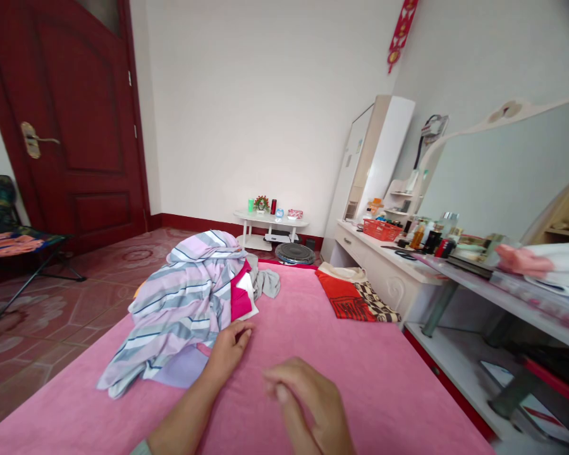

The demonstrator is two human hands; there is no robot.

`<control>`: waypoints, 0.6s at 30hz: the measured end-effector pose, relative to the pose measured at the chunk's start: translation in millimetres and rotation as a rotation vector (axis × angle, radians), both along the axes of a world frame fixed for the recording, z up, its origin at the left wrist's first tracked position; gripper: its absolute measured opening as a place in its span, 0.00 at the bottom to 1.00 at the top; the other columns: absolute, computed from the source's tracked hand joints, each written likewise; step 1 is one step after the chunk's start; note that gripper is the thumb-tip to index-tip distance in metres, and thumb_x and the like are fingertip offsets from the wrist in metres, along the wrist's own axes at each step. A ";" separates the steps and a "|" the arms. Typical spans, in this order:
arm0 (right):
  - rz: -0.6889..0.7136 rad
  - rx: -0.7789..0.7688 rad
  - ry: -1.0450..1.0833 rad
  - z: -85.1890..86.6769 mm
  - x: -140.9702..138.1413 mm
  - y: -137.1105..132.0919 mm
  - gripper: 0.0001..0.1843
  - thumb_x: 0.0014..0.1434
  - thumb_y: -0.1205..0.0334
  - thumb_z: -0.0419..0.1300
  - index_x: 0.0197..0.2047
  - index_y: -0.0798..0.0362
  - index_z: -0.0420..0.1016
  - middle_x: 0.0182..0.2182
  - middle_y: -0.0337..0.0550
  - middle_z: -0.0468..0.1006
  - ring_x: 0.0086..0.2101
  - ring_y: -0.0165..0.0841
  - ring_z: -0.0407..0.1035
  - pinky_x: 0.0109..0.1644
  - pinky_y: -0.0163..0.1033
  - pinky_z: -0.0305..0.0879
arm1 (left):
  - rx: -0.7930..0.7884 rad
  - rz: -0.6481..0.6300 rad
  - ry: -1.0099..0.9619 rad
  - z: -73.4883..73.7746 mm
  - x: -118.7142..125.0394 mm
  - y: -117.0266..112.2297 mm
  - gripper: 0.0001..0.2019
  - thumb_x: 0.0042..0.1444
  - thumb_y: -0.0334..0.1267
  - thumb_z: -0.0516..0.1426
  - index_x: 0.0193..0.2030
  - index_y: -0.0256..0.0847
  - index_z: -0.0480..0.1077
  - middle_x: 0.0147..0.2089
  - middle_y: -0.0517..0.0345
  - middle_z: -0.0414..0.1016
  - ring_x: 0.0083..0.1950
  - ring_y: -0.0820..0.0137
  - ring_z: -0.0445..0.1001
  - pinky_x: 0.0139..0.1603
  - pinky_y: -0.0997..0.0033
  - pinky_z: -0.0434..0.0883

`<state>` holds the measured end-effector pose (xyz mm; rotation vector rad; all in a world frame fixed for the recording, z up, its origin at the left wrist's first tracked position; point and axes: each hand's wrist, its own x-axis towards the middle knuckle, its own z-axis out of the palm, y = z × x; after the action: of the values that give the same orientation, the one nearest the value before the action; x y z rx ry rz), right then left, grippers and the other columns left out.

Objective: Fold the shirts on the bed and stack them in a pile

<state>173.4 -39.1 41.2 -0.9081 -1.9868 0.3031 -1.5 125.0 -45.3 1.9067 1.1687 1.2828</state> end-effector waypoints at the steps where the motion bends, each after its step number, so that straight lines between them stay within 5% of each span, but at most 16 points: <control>1: -0.055 -0.083 -0.048 -9.0 -0.1 12.0 0.21 0.56 0.72 0.54 0.52 0.49 0.69 0.46 0.46 0.74 0.46 0.36 0.68 0.50 0.42 0.67 | 0.000 0.014 -0.009 0.1 0.1 0.0 0.14 0.55 0.39 0.52 0.41 0.38 0.76 0.43 0.52 0.79 0.46 0.62 0.75 0.51 0.61 0.69; 6: -0.211 -0.335 -0.227 -63.8 10.4 46.2 0.24 0.50 0.70 0.58 0.52 0.54 0.71 0.54 0.52 0.69 0.55 0.43 0.62 0.60 0.49 0.57 | 0.017 0.062 -0.028 0.0 0.9 -3.0 0.14 0.56 0.37 0.51 0.44 0.37 0.75 0.45 0.52 0.78 0.47 0.64 0.75 0.51 0.63 0.69; 11: -0.148 -0.309 -0.177 -76.4 16.1 51.8 0.17 0.52 0.70 0.56 0.45 0.52 0.75 0.50 0.49 0.72 0.51 0.40 0.65 0.57 0.46 0.60 | 0.081 0.062 0.001 9.4 7.4 -7.6 0.15 0.57 0.32 0.49 0.47 0.38 0.73 0.46 0.52 0.77 0.48 0.66 0.74 0.51 0.66 0.69; 14: -0.137 -0.307 -0.141 -75.3 17.0 52.8 0.16 0.51 0.72 0.56 0.43 0.51 0.75 0.49 0.49 0.72 0.50 0.39 0.65 0.56 0.45 0.60 | 0.254 0.111 0.106 33.5 4.4 1.0 0.17 0.57 0.29 0.49 0.50 0.40 0.70 0.49 0.51 0.74 0.52 0.65 0.71 0.54 0.64 0.67; 18: -0.152 -0.323 -0.136 -76.1 16.6 55.3 0.17 0.49 0.74 0.55 0.41 0.51 0.76 0.48 0.48 0.72 0.50 0.39 0.65 0.55 0.44 0.60 | 0.522 0.323 0.425 84.5 -28.5 40.2 0.22 0.56 0.30 0.50 0.58 0.41 0.64 0.60 0.49 0.64 0.61 0.59 0.61 0.62 0.55 0.58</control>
<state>190.0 16.2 -34.9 -1.3085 -2.0111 0.4965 -30.0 165.3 39.2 2.5414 1.5103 1.5066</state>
